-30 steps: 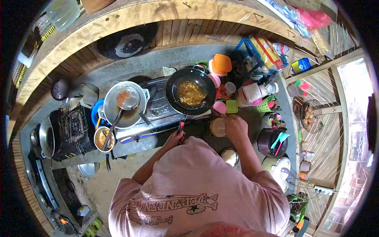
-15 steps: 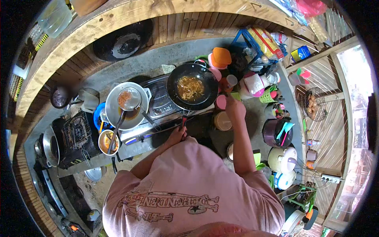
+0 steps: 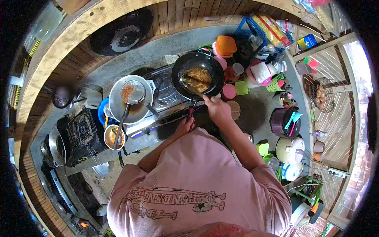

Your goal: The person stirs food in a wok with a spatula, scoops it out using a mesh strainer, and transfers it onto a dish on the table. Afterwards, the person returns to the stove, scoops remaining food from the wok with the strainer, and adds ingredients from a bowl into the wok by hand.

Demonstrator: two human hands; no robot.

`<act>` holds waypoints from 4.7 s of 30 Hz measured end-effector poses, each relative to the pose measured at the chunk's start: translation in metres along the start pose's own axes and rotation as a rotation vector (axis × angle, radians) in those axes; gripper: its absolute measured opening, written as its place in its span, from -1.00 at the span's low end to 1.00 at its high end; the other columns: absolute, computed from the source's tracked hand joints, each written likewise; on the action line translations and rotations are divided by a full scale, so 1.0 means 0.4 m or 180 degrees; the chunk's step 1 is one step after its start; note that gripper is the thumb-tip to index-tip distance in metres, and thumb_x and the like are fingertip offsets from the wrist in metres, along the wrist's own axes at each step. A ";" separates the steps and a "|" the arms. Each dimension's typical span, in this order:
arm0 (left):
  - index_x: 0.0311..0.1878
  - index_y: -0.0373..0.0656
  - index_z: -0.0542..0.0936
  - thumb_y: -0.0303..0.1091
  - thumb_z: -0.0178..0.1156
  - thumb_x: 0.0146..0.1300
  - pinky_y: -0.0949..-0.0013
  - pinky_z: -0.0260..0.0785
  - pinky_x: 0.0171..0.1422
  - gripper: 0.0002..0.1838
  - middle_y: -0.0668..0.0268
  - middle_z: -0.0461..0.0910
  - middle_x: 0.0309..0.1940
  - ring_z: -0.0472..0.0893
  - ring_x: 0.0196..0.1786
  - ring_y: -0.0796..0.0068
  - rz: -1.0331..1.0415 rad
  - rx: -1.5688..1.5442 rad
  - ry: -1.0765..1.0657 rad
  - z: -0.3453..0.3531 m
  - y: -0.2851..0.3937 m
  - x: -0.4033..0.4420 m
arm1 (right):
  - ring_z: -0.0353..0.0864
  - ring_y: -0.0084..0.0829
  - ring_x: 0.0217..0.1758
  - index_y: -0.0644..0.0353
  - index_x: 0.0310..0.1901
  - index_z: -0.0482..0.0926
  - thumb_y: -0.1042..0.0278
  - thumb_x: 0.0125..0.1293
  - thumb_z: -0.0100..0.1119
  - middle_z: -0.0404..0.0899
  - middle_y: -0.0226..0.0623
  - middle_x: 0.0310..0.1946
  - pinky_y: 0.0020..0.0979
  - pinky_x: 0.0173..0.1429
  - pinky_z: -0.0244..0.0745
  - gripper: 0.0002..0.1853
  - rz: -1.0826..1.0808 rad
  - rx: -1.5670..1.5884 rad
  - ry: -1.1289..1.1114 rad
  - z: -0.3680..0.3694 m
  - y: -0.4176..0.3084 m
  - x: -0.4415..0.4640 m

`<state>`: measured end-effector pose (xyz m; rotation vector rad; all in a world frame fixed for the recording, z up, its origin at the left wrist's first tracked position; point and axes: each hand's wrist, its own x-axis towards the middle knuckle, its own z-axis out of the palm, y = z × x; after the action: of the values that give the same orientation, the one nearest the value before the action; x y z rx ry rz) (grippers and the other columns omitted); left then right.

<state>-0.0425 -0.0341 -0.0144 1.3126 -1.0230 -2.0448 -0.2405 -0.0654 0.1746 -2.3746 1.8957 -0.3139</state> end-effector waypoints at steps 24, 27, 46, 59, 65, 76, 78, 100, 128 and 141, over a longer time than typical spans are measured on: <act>-0.13 -0.11 0.43 -0.04 0.03 0.53 0.47 0.18 -0.55 -0.70 0.44 0.39 -0.59 0.32 -0.63 0.62 -0.0252 -0.0251 -0.0136 0.000 -0.021 0.012 | 0.69 -0.16 -0.29 -0.21 0.13 0.66 0.41 0.24 0.08 0.63 -0.31 -0.12 -0.15 -0.28 0.62 -0.56 0.0531 -0.0159 0.0047 -0.046 0.088 -0.082; -0.09 -0.13 0.46 -0.01 0.01 0.53 0.45 0.21 -0.52 -0.66 0.44 0.41 -0.58 0.35 -0.61 0.62 -0.0105 0.0142 -0.0150 -0.007 0.000 0.013 | 0.66 -0.23 -0.26 -0.19 0.12 0.69 0.49 0.17 0.06 0.54 -0.34 -0.31 -0.19 -0.22 0.59 -0.50 0.0594 0.0208 0.0229 -0.036 0.068 -0.038; -0.08 -0.13 0.47 0.13 0.05 0.48 0.43 0.21 -0.50 -0.56 0.44 0.43 -0.58 0.37 -0.59 0.58 -0.0008 0.0630 -0.0102 -0.019 0.018 0.006 | 0.67 -0.11 -0.20 -0.06 0.04 0.71 0.33 0.29 0.16 0.67 -0.16 -0.29 -0.11 -0.18 0.57 -0.70 0.1327 0.0591 0.0079 0.010 0.144 -0.069; -0.08 -0.19 0.47 0.08 0.00 0.52 0.40 0.18 -0.48 -0.55 0.41 0.41 -0.58 0.35 -0.58 0.57 0.0370 0.1128 -0.0160 -0.033 0.030 -0.018 | 0.70 0.03 -0.15 -0.06 0.10 0.67 0.21 0.42 0.08 0.71 -0.06 -0.19 -0.03 -0.10 0.59 -0.70 0.1542 0.1366 0.0284 0.053 0.141 -0.126; -0.08 -0.18 0.48 0.11 0.04 0.50 0.42 0.20 -0.49 -0.54 0.43 0.41 -0.58 0.37 -0.59 0.58 0.0427 0.1089 -0.0108 -0.069 -0.038 0.031 | 0.67 0.04 -0.06 0.07 0.15 0.63 0.28 0.43 0.10 0.69 -0.01 -0.13 -0.13 0.02 0.55 -0.68 0.1816 0.1880 0.0471 -0.015 0.149 -0.146; -0.14 -0.14 0.48 0.14 0.04 0.49 0.41 0.15 -0.52 -0.54 0.43 0.39 -0.60 0.34 -0.60 0.58 0.0094 0.0423 -0.0119 -0.049 0.009 0.017 | 0.61 0.06 -0.10 0.22 -0.27 0.63 0.41 0.18 0.13 0.60 0.06 -0.30 0.01 0.02 0.50 -0.86 0.1219 -0.0051 -0.0430 0.101 0.228 -0.100; -0.19 -0.12 0.46 0.12 0.05 0.49 0.41 0.13 -0.51 -0.57 0.44 0.37 -0.61 0.34 -0.59 0.59 -0.0172 0.0250 -0.0480 -0.063 -0.014 0.035 | 0.64 0.07 -0.11 0.23 -0.21 0.63 0.42 0.18 0.09 0.61 0.07 -0.20 0.01 0.02 0.54 -0.81 0.0673 -0.0300 -0.0397 0.056 0.197 -0.078; -0.21 -0.22 0.51 0.13 0.15 0.39 0.17 0.38 -0.27 -0.50 0.19 0.55 -0.50 0.54 -0.43 0.32 0.0203 0.1624 0.0902 -0.049 0.141 -0.087 | 0.67 0.05 -0.07 0.22 0.08 0.53 0.40 0.31 0.00 0.63 0.00 -0.11 -0.02 -0.02 0.60 -0.68 0.0494 0.0217 -0.0600 -0.090 0.204 -0.072; -0.37 -0.10 0.46 0.18 0.00 0.49 0.43 0.17 -0.50 -0.49 0.48 0.33 -0.65 0.32 -0.59 0.63 -0.0043 0.1049 0.1636 0.022 0.077 -0.070 | 0.72 0.03 -0.05 0.18 -0.18 0.72 0.29 0.37 0.03 0.72 0.01 -0.19 0.00 0.04 0.60 -0.74 0.0048 -0.0050 -0.1222 0.043 0.436 0.406; -0.37 -0.07 0.44 0.16 0.04 0.48 0.45 0.07 -0.57 -0.52 0.51 0.32 -0.68 0.26 -0.65 0.66 -0.0084 0.0793 0.1615 0.048 0.120 -0.087 | 0.74 -0.15 -0.19 -0.05 0.01 0.70 0.28 0.35 0.11 0.71 -0.17 -0.25 -0.08 -0.15 0.60 -0.73 -0.0566 0.0024 -0.0503 -0.120 0.489 0.222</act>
<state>-0.0450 -0.0306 0.0478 1.8548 -1.0383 -1.5062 -0.4187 -0.1934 0.1929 -2.4861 1.6184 -0.1400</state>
